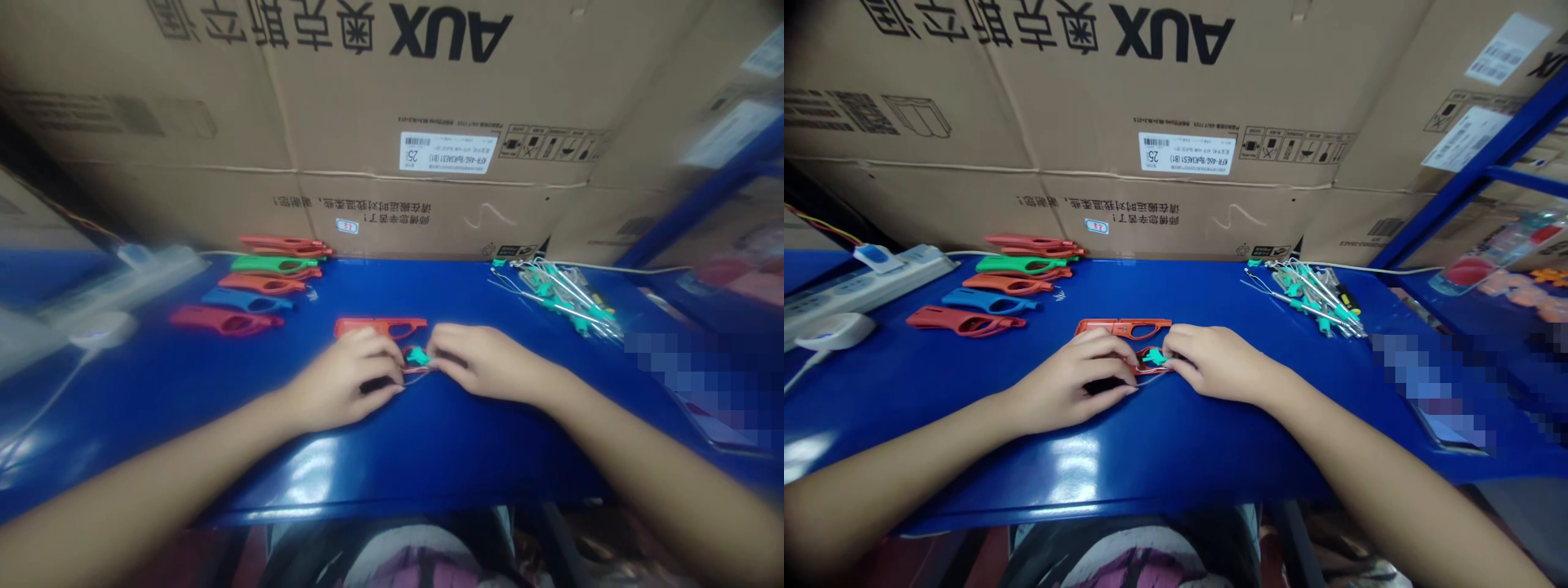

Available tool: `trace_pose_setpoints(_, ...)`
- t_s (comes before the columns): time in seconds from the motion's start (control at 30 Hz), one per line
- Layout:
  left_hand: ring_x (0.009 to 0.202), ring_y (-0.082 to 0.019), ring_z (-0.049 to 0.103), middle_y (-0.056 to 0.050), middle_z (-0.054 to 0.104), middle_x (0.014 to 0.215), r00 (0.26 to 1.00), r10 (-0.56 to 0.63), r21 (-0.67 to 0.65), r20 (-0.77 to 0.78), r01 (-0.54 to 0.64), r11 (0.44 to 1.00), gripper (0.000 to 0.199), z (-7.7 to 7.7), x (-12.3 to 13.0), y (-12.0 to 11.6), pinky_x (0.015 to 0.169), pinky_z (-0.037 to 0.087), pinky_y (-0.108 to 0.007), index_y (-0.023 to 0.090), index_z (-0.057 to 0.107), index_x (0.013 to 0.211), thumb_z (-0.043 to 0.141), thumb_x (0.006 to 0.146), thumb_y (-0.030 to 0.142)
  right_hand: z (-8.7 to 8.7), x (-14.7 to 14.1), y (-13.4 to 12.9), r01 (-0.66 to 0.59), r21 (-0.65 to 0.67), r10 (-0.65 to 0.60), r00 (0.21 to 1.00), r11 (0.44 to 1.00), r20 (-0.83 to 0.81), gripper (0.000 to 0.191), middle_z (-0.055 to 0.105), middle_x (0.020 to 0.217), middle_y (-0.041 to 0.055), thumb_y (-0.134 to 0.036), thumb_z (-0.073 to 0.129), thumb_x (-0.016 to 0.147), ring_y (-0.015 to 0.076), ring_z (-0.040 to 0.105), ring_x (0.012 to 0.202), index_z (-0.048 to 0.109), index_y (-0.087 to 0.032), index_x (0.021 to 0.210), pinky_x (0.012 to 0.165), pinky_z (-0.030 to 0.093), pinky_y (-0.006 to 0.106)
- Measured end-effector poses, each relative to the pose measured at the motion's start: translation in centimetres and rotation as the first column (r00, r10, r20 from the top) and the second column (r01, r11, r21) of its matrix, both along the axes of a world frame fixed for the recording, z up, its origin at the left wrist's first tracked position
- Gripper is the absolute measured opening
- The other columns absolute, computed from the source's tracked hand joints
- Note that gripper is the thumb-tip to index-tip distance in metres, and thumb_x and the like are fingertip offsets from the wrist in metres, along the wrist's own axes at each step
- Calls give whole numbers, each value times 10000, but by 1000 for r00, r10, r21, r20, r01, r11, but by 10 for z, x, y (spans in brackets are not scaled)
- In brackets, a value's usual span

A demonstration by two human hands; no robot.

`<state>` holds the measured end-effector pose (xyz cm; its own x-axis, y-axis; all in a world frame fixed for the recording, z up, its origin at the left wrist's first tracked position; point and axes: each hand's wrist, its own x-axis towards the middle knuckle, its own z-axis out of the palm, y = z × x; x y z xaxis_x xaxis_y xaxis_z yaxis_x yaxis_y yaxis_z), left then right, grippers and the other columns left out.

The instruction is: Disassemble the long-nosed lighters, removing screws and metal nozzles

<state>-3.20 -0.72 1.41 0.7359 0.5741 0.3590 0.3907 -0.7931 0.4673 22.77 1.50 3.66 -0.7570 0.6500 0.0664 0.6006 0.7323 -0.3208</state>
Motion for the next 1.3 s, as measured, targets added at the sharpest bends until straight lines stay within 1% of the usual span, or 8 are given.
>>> trace_pose_setpoints(0.23,1054,-211,599,-58,685,1109,994,-33,38,-101,37,999,154,0,-2,-1,938,455,-358,243,724,1050,596,965,258,1,0,0,-11,3,11,1000,1000,1,83,631,952,45,-201,519,978,163,564,799,586,-195,928,695,405,275)
trace_pose_setpoints(0.47,1039,-210,603,-61,695,1098,995,-12,39,-102,16,999,201,2,-1,-1,941,452,-357,241,738,1047,550,999,294,0,1,-1,-26,17,27,1000,1000,-5,107,634,951,52,-208,513,982,164,565,796,606,-194,931,696,418,277)
trace_pose_setpoints(0.63,1021,-203,607,-52,700,1091,995,54,45,-84,-51,998,216,-2,0,1,939,447,-364,242,712,1125,534,1005,267,-2,0,1,-50,46,50,999,998,5,154,641,967,56,-235,488,1003,169,578,812,614,-196,924,696,418,278)
trace_pose_setpoints(0.7,1035,-207,605,-51,693,1105,993,93,50,-76,-89,995,200,-3,0,2,946,442,-368,238,706,1112,546,993,251,-3,0,1,-53,57,52,999,997,14,162,642,970,58,-246,487,1006,169,583,813,619,-195,928,693,416,277)
trace_pose_setpoints(0.87,1094,-254,581,-75,674,1152,975,206,75,-86,-200,977,206,-4,1,2,952,442,-403,217,683,1122,611,954,313,-5,-1,1,-64,84,62,998,994,31,192,651,976,56,-284,474,1019,170,596,815,631,-197,950,683,404,275)
trace_pose_setpoints(0.97,1083,-255,589,-76,685,1143,970,225,42,-94,-222,974,229,-5,2,2,949,450,-405,211,665,1144,618,952,328,-7,-3,1,-71,103,68,997,992,32,196,659,969,51,-295,473,1019,166,597,800,632,-201,954,664,389,271)
trace_pose_setpoints(1.1,1029,-245,605,-69,702,1080,971,221,7,-95,-222,975,194,-5,2,3,928,456,-399,198,676,1090,632,950,324,-9,-5,0,-75,129,71,997,989,36,193,657,955,44,-295,480,1017,158,595,790,628,-196,945,647,374,266)
trace_pose_setpoints(1.3,1056,-243,595,-78,682,1118,974,206,-51,-91,-211,976,208,-6,2,4,943,460,-399,193,666,1128,636,951,299,-14,-5,0,-133,206,121,990,970,67,256,629,898,38,-307,429,1039,143,548,713,619,-176,929,613,358,266)
